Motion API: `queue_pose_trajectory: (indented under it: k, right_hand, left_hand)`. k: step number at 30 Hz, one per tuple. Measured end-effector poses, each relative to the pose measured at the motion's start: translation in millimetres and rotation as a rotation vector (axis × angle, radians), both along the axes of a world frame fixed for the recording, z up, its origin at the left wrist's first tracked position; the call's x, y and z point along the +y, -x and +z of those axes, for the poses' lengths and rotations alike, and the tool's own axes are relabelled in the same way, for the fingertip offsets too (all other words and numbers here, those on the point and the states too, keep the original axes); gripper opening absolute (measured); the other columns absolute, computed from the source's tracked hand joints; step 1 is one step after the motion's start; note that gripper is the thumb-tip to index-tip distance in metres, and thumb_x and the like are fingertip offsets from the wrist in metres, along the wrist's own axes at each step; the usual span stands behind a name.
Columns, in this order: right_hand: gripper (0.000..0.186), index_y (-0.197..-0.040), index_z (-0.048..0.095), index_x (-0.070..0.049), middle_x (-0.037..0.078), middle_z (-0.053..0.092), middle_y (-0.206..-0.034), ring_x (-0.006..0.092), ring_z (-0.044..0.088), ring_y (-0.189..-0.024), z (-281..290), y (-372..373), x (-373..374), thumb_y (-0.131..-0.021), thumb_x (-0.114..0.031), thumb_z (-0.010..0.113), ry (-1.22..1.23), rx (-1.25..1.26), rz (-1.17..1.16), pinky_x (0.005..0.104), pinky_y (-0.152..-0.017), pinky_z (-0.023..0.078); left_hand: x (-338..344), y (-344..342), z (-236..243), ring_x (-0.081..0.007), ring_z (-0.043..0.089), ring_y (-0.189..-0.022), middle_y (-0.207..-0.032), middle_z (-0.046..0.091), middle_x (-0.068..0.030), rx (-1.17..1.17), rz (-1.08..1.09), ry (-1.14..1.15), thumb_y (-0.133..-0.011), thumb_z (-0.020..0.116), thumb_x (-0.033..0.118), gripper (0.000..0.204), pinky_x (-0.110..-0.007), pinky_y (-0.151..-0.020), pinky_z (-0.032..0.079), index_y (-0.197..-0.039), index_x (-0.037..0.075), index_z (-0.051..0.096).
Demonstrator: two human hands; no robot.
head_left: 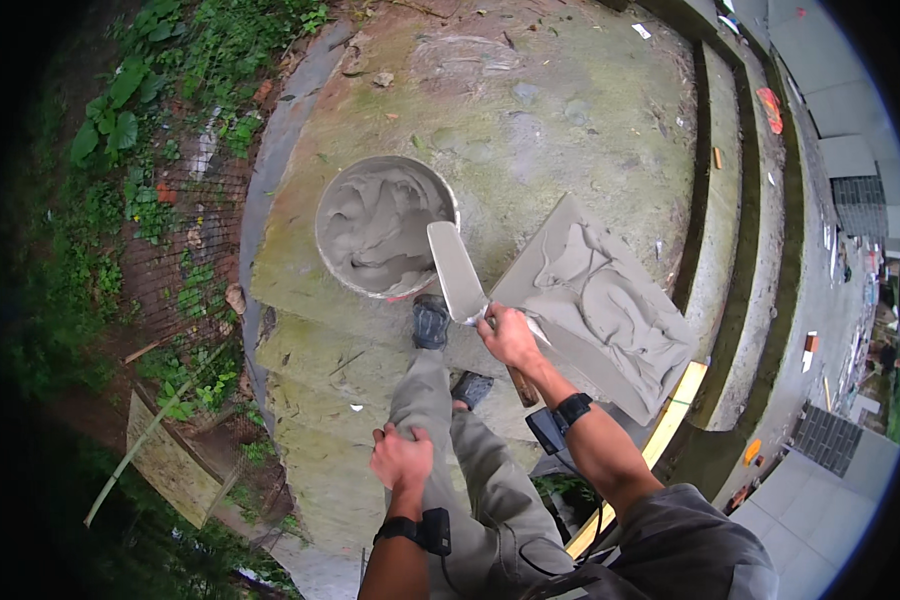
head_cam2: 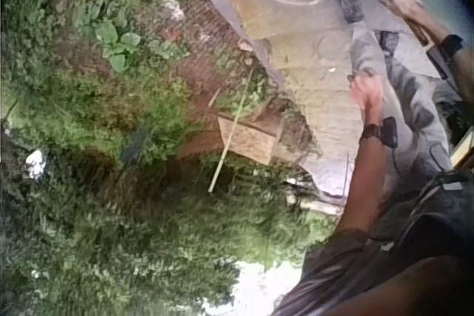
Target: Applying mortar to the back of a large tile using a trowel at a construction site.
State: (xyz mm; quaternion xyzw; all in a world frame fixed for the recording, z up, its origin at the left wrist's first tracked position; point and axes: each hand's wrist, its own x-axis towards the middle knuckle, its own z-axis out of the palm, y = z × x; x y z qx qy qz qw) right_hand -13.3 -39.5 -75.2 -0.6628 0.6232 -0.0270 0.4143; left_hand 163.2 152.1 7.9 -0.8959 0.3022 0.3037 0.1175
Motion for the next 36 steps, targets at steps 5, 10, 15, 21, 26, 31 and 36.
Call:
queue_pose_trajectory:
  k: [5, 10, 15, 21, 26, 31, 36]
  right_hand:
    - [0.038, -0.101, 0.061, 0.007, 0.031, 0.068, -0.084, 0.0480, 0.068, -0.085, 24.0, -59.3, -18.1, -0.091, -0.030, 0.058, 0.022, 0.052, 0.016, 0.0553, -0.080, 0.054]
    - [0.044, -0.109, 0.054, 0.006, 0.029, 0.070, -0.084, 0.0459, 0.070, -0.084, -35.6, -102.3, -33.2, -0.097, -0.036, 0.054, 0.091, 0.133, 0.104, 0.0546, -0.078, 0.056]
    - [0.043, -0.108, 0.049, 0.003, 0.028, 0.071, -0.085, 0.0455, 0.070, -0.084, -49.1, -75.9, 37.1, -0.100, -0.039, 0.051, -0.057, 0.127, 0.096, 0.0544, -0.078, 0.056]
    - [0.047, -0.105, 0.050, 0.004, 0.028, 0.069, -0.082, 0.0473, 0.069, -0.079, 4.7, 27.9, 133.7, -0.098, -0.042, 0.053, -0.197, 0.219, 0.056, 0.0545, -0.075, 0.055]
    - [0.038, -0.100, 0.055, 0.001, 0.025, 0.067, -0.072, 0.0451, 0.067, -0.068, 7.5, 81.6, 166.9, -0.093, -0.036, 0.064, 0.103, 0.162, -0.401, 0.0528, -0.065, 0.052]
    - [0.033, -0.099, 0.057, 0.000, 0.024, 0.065, -0.069, 0.0444, 0.066, -0.066, -31.5, 120.3, 166.9, -0.093, -0.031, 0.066, 0.190, 0.172, -0.647, 0.0532, -0.062, 0.050]
    - [0.032, -0.098, 0.057, -0.001, 0.025, 0.065, -0.069, 0.0461, 0.066, -0.067, -56.4, 111.2, 168.6, -0.094, -0.032, 0.064, 0.144, 0.213, -0.519, 0.0542, -0.063, 0.052]
  left_hand:
    - [19.2, -7.9, -8.2, -0.0403, 0.067, -0.100, -0.115, 0.066, -0.0202, -0.022, 0.018, -0.008, -0.081, 0.063, 0.038, 0.048, -0.049, -0.089, 0.053, -0.111, 0.001, 0.067]
    - [21.8, -1.0, -12.0, -0.0410, 0.068, -0.097, -0.111, 0.066, -0.0210, -0.033, 0.003, 0.042, -0.082, 0.062, 0.035, 0.045, -0.050, -0.087, 0.054, -0.109, 0.000, 0.066]
    - [38.2, -17.1, -16.3, -0.0415, 0.066, -0.100, -0.111, 0.066, -0.0224, -0.054, 0.044, 0.030, -0.082, 0.064, 0.034, 0.044, -0.051, -0.088, 0.053, -0.110, 0.000, 0.066]
    - [29.0, -23.2, -11.8, -0.0410, 0.066, -0.102, -0.111, 0.067, -0.0218, -0.061, 0.070, 0.026, -0.083, 0.065, 0.035, 0.044, -0.050, -0.088, 0.053, -0.111, 0.001, 0.067]
    - [21.9, -13.4, -4.2, -0.0410, 0.066, -0.102, -0.110, 0.068, -0.0222, -0.065, -0.006, 0.009, -0.084, 0.064, 0.036, 0.045, -0.050, -0.087, 0.053, -0.110, 0.001, 0.067]
    - [18.1, -4.2, -2.2, -0.0416, 0.066, -0.101, -0.110, 0.067, -0.0233, -0.081, -0.071, 0.002, -0.083, 0.064, 0.036, 0.045, -0.050, -0.087, 0.052, -0.111, 0.001, 0.067]
    - [26.8, -5.0, -7.4, -0.0419, 0.066, -0.101, -0.110, 0.067, -0.0227, -0.110, -0.119, 0.044, -0.083, 0.064, 0.035, 0.045, -0.051, -0.088, 0.052, -0.111, 0.001, 0.067]
